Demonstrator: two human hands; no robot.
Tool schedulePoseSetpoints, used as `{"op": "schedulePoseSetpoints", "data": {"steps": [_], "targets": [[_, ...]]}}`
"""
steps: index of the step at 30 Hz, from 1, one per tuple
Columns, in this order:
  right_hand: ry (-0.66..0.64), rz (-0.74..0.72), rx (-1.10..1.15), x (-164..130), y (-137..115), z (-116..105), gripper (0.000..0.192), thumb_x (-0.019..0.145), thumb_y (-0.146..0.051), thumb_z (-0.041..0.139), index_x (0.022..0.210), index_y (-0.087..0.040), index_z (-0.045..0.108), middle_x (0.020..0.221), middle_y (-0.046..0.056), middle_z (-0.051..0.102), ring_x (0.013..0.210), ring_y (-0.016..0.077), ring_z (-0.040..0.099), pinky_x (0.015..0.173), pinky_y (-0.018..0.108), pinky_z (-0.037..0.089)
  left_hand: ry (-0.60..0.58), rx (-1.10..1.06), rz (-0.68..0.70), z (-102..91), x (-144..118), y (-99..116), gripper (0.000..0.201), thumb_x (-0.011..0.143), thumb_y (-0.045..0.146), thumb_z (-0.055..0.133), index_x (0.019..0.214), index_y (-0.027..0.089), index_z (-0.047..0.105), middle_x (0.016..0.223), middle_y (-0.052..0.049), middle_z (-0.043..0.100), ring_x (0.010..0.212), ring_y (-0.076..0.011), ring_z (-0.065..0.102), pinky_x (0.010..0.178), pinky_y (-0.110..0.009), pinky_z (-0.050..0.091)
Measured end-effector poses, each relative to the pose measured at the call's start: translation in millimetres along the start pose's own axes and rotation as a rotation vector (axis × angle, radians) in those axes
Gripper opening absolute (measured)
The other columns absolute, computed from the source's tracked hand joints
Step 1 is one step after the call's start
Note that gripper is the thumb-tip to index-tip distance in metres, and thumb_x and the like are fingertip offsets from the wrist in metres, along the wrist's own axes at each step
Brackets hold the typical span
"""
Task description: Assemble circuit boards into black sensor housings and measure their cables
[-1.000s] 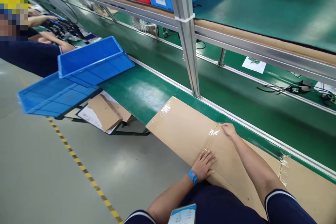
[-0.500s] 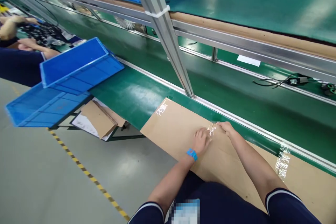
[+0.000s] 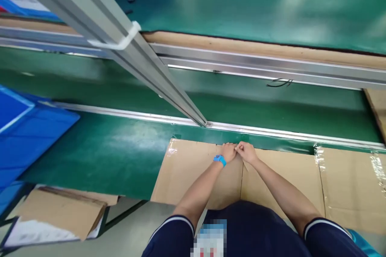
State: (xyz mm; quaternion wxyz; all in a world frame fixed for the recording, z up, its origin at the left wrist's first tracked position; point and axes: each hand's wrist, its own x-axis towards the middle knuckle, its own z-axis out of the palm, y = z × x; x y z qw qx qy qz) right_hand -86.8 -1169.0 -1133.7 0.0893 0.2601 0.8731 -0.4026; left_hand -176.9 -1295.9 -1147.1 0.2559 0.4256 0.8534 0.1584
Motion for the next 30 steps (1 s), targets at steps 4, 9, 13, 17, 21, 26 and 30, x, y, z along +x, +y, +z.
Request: {"op": "schedulePoseSetpoints", "data": {"steps": [4,9,13,17,21,26,30], "targets": [[0.136,0.005,-0.114,-18.8,3.3,-12.5,0.033,0.095,-0.049,0.057,0.087,-0.017,0.063,0.082,0.001,0.066,0.079,0.0154,0.062,0.082,0.034,0.049,-0.046,-0.044,0.063,-13.0,-1.4,0.6,0.03,0.101,0.041,0.052,0.096,0.016,0.068,0.096,-0.004,0.07,0.094,-0.0197,0.066,0.087,-0.04,0.051],[0.152,0.051,-0.232,-32.3,25.1,-29.6,0.038,0.099,-0.051,0.048,0.1,-0.018,0.066,0.08,0.001,0.068,0.078,0.0167,0.064,0.082,0.036,0.049,-0.07,-0.097,0.15,-24.9,-15.9,2.2,0.042,0.102,0.047,0.047,0.079,0.022,0.071,0.081,-0.001,0.069,0.082,-0.0167,0.065,0.072,-0.028,0.043],[0.097,0.042,-0.312,-9.3,34.8,-42.5,0.037,0.101,-0.047,0.047,0.116,-0.017,0.063,0.096,0.005,0.069,0.082,0.0158,0.065,0.079,0.035,0.053,-0.048,-0.11,0.187,-31.5,-36.1,6.0,0.044,0.099,0.051,0.052,0.072,0.022,0.07,0.075,0.0,0.064,0.079,-0.0163,0.062,0.071,-0.029,0.039],[-0.068,-0.152,-0.4,24.8,34.0,-49.3,0.032,0.094,-0.046,0.062,0.107,-0.017,0.065,0.103,0.005,0.067,0.094,0.0178,0.063,0.085,0.037,0.053,-0.004,-0.098,0.208,-31.5,-55.6,10.3,0.038,0.096,0.053,0.058,0.077,0.023,0.073,0.079,-0.001,0.063,0.085,-0.0188,0.059,0.076,-0.032,0.04],[-0.138,-0.279,-0.502,45.2,29.8,-41.8,0.033,0.091,-0.046,0.065,0.105,-0.016,0.064,0.106,0.006,0.065,0.104,0.021,0.061,0.092,0.042,0.051,0.031,-0.084,0.192,-22.2,-64.0,11.5,0.035,0.096,0.051,0.059,0.082,0.023,0.075,0.084,-0.003,0.064,0.087,-0.0208,0.057,0.079,-0.034,0.04],[-0.148,-0.318,-0.604,45.5,30.4,-29.3,0.027,0.095,-0.04,0.061,0.107,-0.016,0.064,0.107,0.007,0.065,0.105,0.0209,0.06,0.091,0.041,0.051,0.055,-0.078,0.174,-10.5,-60.5,9.3,0.037,0.096,0.053,0.056,0.084,0.024,0.075,0.085,-0.003,0.064,0.087,-0.0204,0.056,0.08,-0.035,0.041],[-0.137,-0.322,-0.652,37.8,31.1,-25.6,0.022,0.097,-0.035,0.058,0.103,-0.015,0.064,0.106,0.007,0.065,0.103,0.0198,0.061,0.09,0.039,0.052,0.065,-0.07,0.169,-5.6,-55.8,7.6,0.039,0.096,0.054,0.056,0.082,0.023,0.075,0.084,-0.004,0.063,0.086,-0.0208,0.056,0.079,-0.036,0.041]]}}
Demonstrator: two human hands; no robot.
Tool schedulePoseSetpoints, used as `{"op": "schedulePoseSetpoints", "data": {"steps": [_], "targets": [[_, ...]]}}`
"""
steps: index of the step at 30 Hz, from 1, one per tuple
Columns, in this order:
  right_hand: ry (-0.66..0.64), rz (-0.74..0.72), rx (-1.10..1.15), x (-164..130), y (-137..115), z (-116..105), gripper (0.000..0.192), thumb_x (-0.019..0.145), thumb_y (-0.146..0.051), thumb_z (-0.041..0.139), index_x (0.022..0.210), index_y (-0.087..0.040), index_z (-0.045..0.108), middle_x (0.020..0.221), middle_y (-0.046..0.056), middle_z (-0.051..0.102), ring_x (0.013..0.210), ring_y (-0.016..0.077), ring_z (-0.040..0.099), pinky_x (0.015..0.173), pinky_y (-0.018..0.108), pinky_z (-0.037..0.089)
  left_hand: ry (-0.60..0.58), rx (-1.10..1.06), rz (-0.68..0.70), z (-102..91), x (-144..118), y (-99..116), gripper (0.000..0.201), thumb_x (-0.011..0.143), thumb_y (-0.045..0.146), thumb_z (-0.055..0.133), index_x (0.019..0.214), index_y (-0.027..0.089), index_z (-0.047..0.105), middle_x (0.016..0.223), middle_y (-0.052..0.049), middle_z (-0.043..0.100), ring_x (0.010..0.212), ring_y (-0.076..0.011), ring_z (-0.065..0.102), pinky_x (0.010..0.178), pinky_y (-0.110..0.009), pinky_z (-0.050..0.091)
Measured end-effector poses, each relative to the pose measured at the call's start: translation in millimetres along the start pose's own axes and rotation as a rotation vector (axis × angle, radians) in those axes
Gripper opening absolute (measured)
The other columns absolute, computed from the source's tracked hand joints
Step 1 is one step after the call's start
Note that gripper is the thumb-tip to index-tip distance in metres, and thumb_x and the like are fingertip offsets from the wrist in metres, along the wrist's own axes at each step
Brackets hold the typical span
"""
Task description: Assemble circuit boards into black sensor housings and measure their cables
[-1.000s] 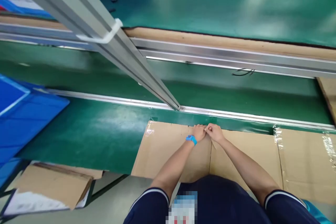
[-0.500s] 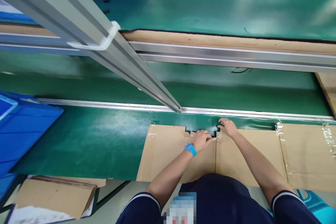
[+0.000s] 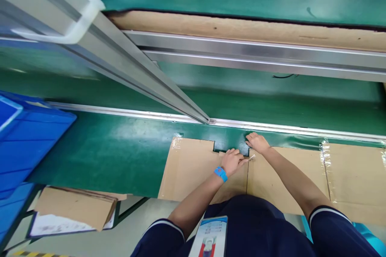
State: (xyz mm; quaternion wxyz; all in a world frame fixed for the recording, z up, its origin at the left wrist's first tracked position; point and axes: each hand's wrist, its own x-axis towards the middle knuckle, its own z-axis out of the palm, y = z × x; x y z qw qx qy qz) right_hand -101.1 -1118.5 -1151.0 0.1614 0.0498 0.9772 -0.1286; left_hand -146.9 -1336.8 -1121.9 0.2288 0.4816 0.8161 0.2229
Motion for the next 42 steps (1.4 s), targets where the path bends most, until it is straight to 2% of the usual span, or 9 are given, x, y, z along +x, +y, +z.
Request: {"op": "schedulePoseSetpoints", "data": {"steps": [7,14,19,25,30,36,39,42], "targets": [[0.03,0.033,-0.025,-4.9,-2.4,0.1,0.027,0.097,-0.04,0.059,0.106,-0.015,0.065,0.107,0.008,0.066,0.105,0.0205,0.061,0.089,0.038,0.052,0.002,0.006,0.001,5.3,1.0,-2.2,0.039,0.096,0.055,0.055,0.083,0.024,0.075,0.084,-0.004,0.064,0.086,-0.0211,0.056,0.078,-0.036,0.041],[0.04,0.074,-0.043,-4.0,-2.4,6.2,0.023,0.098,-0.034,0.056,0.108,-0.016,0.065,0.107,0.008,0.066,0.101,0.019,0.062,0.089,0.038,0.052,0.011,0.006,0.0,10.0,1.1,-6.0,0.041,0.096,0.057,0.055,0.081,0.024,0.075,0.084,-0.004,0.063,0.088,-0.0213,0.056,0.079,-0.037,0.041],[0.031,0.023,-0.065,-16.1,-10.7,7.0,0.024,0.1,-0.034,0.053,0.116,-0.019,0.063,0.117,0.008,0.064,0.109,0.0198,0.059,0.087,0.036,0.053,0.024,0.006,0.005,11.8,-1.0,-6.8,0.042,0.096,0.057,0.055,0.081,0.024,0.075,0.085,-0.005,0.064,0.088,-0.0215,0.056,0.078,-0.036,0.04],[-0.008,0.003,-0.117,-12.6,-25.5,12.9,0.016,0.098,-0.028,0.056,0.101,-0.015,0.065,0.105,0.006,0.065,0.103,0.0189,0.06,0.086,0.036,0.054,0.018,0.007,0.015,13.2,-1.8,-9.5,0.043,0.096,0.058,0.053,0.082,0.024,0.075,0.086,-0.005,0.063,0.088,-0.022,0.056,0.078,-0.037,0.041],[0.027,0.051,-0.11,-0.5,-25.0,14.4,0.014,0.097,-0.025,0.056,0.102,-0.014,0.064,0.104,0.006,0.063,0.102,0.0189,0.06,0.084,0.036,0.054,0.013,0.005,0.022,12.6,-0.9,-10.6,0.042,0.097,0.057,0.053,0.084,0.024,0.076,0.086,-0.006,0.063,0.088,-0.0221,0.056,0.078,-0.037,0.041],[0.178,0.234,0.006,8.4,-8.8,18.0,0.017,0.098,-0.03,0.057,0.101,-0.015,0.063,0.105,0.006,0.063,0.1,0.0187,0.06,0.088,0.038,0.053,0.017,-0.002,0.029,12.1,-0.7,-11.2,0.042,0.097,0.056,0.053,0.081,0.024,0.074,0.085,-0.005,0.064,0.089,-0.0219,0.057,0.078,-0.036,0.04],[0.238,0.271,0.126,8.2,-4.0,22.1,0.019,0.098,-0.033,0.057,0.1,-0.015,0.063,0.102,0.005,0.063,0.099,0.0184,0.06,0.09,0.039,0.052,0.018,-0.003,0.026,12.8,-1.1,-11.6,0.04,0.096,0.056,0.055,0.081,0.024,0.074,0.085,-0.005,0.064,0.088,-0.0219,0.057,0.076,-0.036,0.04],[0.261,0.294,0.271,4.5,-5.4,27.0,0.022,0.098,-0.036,0.057,0.102,-0.015,0.062,0.1,0.005,0.064,0.093,0.017,0.062,0.086,0.038,0.053,0.022,-0.005,0.024,13.5,-0.6,-12.0,0.04,0.096,0.055,0.056,0.081,0.023,0.074,0.084,-0.005,0.064,0.088,-0.0219,0.057,0.076,-0.036,0.039]]}}
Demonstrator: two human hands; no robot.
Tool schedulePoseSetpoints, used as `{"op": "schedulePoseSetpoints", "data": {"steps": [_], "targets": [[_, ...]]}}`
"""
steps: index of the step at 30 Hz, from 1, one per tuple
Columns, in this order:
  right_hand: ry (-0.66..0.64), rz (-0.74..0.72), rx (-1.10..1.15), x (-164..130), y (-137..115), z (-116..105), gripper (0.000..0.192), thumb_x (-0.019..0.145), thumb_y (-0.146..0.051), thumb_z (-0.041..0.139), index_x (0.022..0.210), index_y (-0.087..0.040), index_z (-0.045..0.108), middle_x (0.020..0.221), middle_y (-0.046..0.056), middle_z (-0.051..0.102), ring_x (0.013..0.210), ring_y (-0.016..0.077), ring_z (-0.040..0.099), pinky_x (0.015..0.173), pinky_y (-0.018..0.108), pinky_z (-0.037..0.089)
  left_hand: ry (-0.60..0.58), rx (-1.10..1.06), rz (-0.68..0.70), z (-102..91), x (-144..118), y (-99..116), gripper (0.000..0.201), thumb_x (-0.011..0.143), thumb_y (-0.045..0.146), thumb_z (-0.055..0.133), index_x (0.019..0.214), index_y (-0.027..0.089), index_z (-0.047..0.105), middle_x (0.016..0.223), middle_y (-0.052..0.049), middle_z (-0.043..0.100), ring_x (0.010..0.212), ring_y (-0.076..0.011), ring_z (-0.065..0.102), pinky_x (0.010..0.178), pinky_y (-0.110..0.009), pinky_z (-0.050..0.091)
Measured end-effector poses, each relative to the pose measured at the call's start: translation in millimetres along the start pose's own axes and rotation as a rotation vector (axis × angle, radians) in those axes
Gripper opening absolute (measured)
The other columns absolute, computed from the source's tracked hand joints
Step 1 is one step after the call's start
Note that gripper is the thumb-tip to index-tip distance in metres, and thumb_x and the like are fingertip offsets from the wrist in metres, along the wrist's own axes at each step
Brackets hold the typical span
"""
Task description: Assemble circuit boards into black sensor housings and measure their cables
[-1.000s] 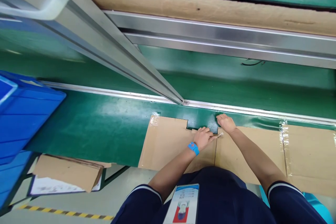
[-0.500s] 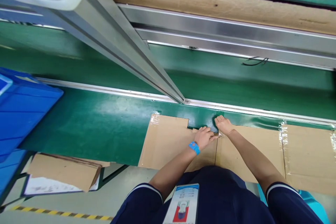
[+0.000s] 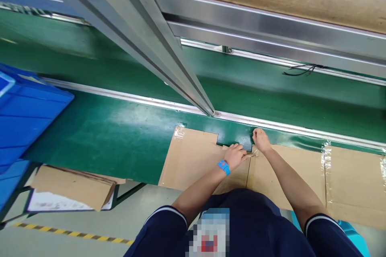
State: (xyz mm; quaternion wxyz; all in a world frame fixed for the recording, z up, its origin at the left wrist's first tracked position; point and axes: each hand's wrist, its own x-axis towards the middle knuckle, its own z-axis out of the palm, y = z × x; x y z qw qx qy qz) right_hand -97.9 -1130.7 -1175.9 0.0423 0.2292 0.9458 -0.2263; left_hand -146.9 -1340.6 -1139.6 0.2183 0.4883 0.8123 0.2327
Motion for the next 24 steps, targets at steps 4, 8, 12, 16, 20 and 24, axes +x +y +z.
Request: {"op": "schedulePoseSetpoints", "data": {"steps": [4,8,12,16,20,24], "targets": [[-0.018,0.108,0.186,-6.9,-4.7,4.7,0.026,0.099,-0.038,0.056,0.107,-0.014,0.062,0.097,0.003,0.065,0.084,0.0146,0.063,0.079,0.035,0.055,-0.001,0.003,0.005,0.1,1.7,-0.7,0.042,0.097,0.055,0.053,0.08,0.023,0.074,0.084,-0.005,0.064,0.088,-0.0215,0.057,0.075,-0.036,0.039],[-0.039,0.247,0.358,-4.2,-10.6,2.9,0.03,0.102,-0.041,0.05,0.109,-0.014,0.061,0.086,0.001,0.065,0.071,0.0117,0.063,0.071,0.031,0.056,-0.009,0.015,0.008,-0.3,2.8,-1.3,0.043,0.098,0.055,0.052,0.081,0.023,0.075,0.084,-0.005,0.064,0.088,-0.0217,0.057,0.076,-0.036,0.039],[-0.04,0.35,0.461,4.9,-12.4,-6.4,0.032,0.102,-0.043,0.05,0.109,-0.014,0.062,0.082,0.0,0.066,0.07,0.012,0.064,0.075,0.033,0.057,-0.014,0.026,0.003,-0.5,2.5,-0.6,0.04,0.096,0.054,0.055,0.082,0.023,0.075,0.084,-0.004,0.064,0.088,-0.0211,0.057,0.076,-0.036,0.04],[-0.041,0.4,0.51,13.4,-10.3,-15.6,0.03,0.101,-0.041,0.052,0.108,-0.014,0.062,0.081,-0.001,0.067,0.071,0.0128,0.066,0.079,0.035,0.057,-0.018,0.031,-0.006,-1.2,2.3,0.2,0.037,0.095,0.054,0.058,0.082,0.023,0.074,0.086,-0.004,0.064,0.088,-0.0207,0.057,0.077,-0.036,0.04],[-0.057,0.427,0.532,21.5,-7.1,-22.0,0.03,0.101,-0.042,0.053,0.107,-0.014,0.063,0.079,-0.001,0.066,0.071,0.0131,0.066,0.08,0.036,0.057,-0.029,0.033,-0.008,-2.9,3.6,0.3,0.039,0.096,0.054,0.056,0.082,0.022,0.074,0.086,-0.004,0.065,0.089,-0.021,0.057,0.08,-0.036,0.04],[-0.074,0.445,0.55,29.8,-3.9,-27.3,0.03,0.1,-0.041,0.054,0.108,-0.014,0.062,0.079,-0.001,0.066,0.069,0.0127,0.065,0.076,0.034,0.056,-0.043,0.03,-0.01,-5.0,4.9,0.6,0.038,0.096,0.054,0.057,0.084,0.023,0.075,0.089,-0.004,0.066,0.092,-0.0217,0.057,0.082,-0.037,0.04]]}}
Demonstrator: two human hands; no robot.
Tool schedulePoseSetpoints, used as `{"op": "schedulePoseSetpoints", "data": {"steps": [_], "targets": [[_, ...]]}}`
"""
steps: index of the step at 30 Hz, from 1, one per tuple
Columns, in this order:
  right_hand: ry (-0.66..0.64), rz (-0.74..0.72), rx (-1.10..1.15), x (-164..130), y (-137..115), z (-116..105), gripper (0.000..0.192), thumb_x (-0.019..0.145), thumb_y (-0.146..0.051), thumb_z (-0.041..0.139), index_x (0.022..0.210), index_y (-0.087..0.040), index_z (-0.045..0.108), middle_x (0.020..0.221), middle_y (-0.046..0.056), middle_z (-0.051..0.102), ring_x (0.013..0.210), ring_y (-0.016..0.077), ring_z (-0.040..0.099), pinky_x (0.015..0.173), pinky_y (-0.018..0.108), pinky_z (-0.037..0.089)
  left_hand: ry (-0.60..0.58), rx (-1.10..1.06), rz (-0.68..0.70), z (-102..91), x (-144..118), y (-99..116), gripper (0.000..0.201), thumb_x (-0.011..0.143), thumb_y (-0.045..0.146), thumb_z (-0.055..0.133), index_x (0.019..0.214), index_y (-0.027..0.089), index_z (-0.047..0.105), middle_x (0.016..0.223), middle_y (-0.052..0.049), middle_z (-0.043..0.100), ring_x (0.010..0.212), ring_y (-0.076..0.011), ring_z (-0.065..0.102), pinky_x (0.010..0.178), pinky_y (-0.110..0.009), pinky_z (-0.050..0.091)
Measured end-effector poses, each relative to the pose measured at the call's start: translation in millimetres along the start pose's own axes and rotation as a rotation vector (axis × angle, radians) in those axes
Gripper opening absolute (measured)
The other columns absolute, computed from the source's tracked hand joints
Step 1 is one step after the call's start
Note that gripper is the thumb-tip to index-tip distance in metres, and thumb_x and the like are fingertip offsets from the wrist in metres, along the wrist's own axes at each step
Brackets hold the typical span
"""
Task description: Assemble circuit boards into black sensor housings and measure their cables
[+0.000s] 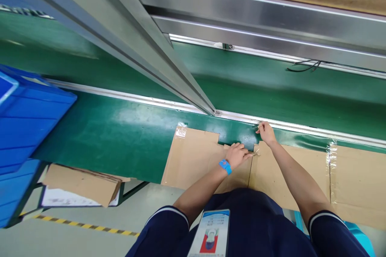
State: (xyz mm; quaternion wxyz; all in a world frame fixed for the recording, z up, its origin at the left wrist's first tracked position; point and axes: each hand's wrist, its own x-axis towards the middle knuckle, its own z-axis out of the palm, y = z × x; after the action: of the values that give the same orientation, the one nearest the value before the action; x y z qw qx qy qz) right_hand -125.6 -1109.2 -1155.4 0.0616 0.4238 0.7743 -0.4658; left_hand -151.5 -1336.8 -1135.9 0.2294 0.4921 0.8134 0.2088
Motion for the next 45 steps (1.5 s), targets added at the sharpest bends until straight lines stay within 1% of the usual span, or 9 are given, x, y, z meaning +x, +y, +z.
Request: {"op": "schedulePoseSetpoints", "data": {"steps": [13,22,26,34,36,39,42,43,45], "targets": [[-0.046,-0.001,0.057,17.5,-6.5,-13.6,0.03,0.101,-0.04,0.052,0.115,-0.014,0.057,0.094,0.003,0.065,0.074,0.012,0.064,0.069,0.029,0.056,-0.042,-0.016,-0.013,-3.0,2.6,-1.7,0.039,0.097,0.054,0.054,0.087,0.023,0.077,0.09,-0.005,0.067,0.091,-0.0217,0.057,0.082,-0.035,0.039],[-0.148,0.015,0.024,6.7,-17.7,-10.1,0.027,0.101,-0.034,0.054,0.119,-0.014,0.057,0.093,0.002,0.067,0.071,0.0112,0.065,0.064,0.027,0.057,-0.025,-0.005,-0.017,-0.2,6.6,-1.5,0.04,0.098,0.052,0.053,0.083,0.023,0.076,0.084,-0.005,0.066,0.087,-0.0215,0.057,0.077,-0.035,0.038],[-0.083,0.046,0.01,0.8,-22.4,-11.0,0.029,0.102,-0.037,0.052,0.118,-0.014,0.059,0.087,0.001,0.067,0.066,0.0106,0.064,0.068,0.029,0.058,-0.018,-0.006,0.013,0.3,5.4,-0.9,0.038,0.099,0.049,0.054,0.082,0.023,0.075,0.082,-0.004,0.064,0.086,-0.0215,0.057,0.076,-0.035,0.038],[0.045,0.02,0.041,-4.2,-39.7,-34.7,0.027,0.101,-0.036,0.053,0.114,-0.014,0.058,0.081,0.0,0.068,0.065,0.0121,0.066,0.071,0.031,0.057,0.026,-0.026,0.042,-3.2,1.8,1.6,0.046,0.102,0.051,0.046,0.082,0.021,0.075,0.08,-0.005,0.063,0.083,-0.0216,0.058,0.076,-0.035,0.039],[0.085,-0.018,0.062,-1.7,-51.1,-46.3,0.023,0.103,-0.034,0.047,0.112,-0.015,0.054,0.078,0.001,0.069,0.064,0.0133,0.067,0.071,0.03,0.056,0.031,-0.023,0.036,-6.4,-0.3,4.4,0.047,0.102,0.052,0.045,0.082,0.022,0.075,0.079,-0.005,0.063,0.084,-0.021,0.058,0.077,-0.035,0.039],[0.169,-0.118,0.094,-0.9,-78.3,-76.0,0.02,0.106,-0.035,0.035,0.112,-0.019,0.046,0.078,0.002,0.07,0.066,0.0147,0.069,0.074,0.029,0.055,0.042,-0.019,0.016,-10.8,-3.6,8.1,0.048,0.101,0.054,0.045,0.081,0.023,0.075,0.079,-0.005,0.064,0.084,-0.0206,0.057,0.077,-0.034,0.039],[0.243,-0.237,0.11,-26.0,-95.3,-108.1,0.024,0.105,-0.043,0.033,0.113,-0.022,0.041,0.088,0.004,0.071,0.078,0.0161,0.071,0.083,0.031,0.054,0.056,-0.022,0.001,-15.3,-5.5,10.6,0.047,0.101,0.054,0.046,0.08,0.023,0.075,0.079,-0.005,0.064,0.083,-0.0203,0.057,0.075,-0.034,0.038],[0.259,-0.268,0.102,-43.4,-92.5,-113.8,0.026,0.105,-0.046,0.033,0.114,-0.023,0.041,0.093,0.005,0.071,0.084,0.0172,0.071,0.086,0.033,0.054,0.061,-0.023,-0.003,-16.9,-5.4,11.3,0.047,0.101,0.054,0.046,0.079,0.023,0.074,0.079,-0.005,0.064,0.083,-0.0203,0.056,0.075,-0.034,0.037],[0.297,-0.314,0.04,-88.7,-70.7,-111.7,0.026,0.105,-0.047,0.032,0.116,-0.025,0.04,0.107,0.008,0.072,0.099,0.0202,0.07,0.093,0.036,0.052,0.069,-0.025,-0.009,-20.0,-3.7,12.4,0.047,0.101,0.054,0.046,0.079,0.023,0.074,0.078,-0.005,0.064,0.082,-0.0201,0.056,0.075,-0.034,0.038]]}}
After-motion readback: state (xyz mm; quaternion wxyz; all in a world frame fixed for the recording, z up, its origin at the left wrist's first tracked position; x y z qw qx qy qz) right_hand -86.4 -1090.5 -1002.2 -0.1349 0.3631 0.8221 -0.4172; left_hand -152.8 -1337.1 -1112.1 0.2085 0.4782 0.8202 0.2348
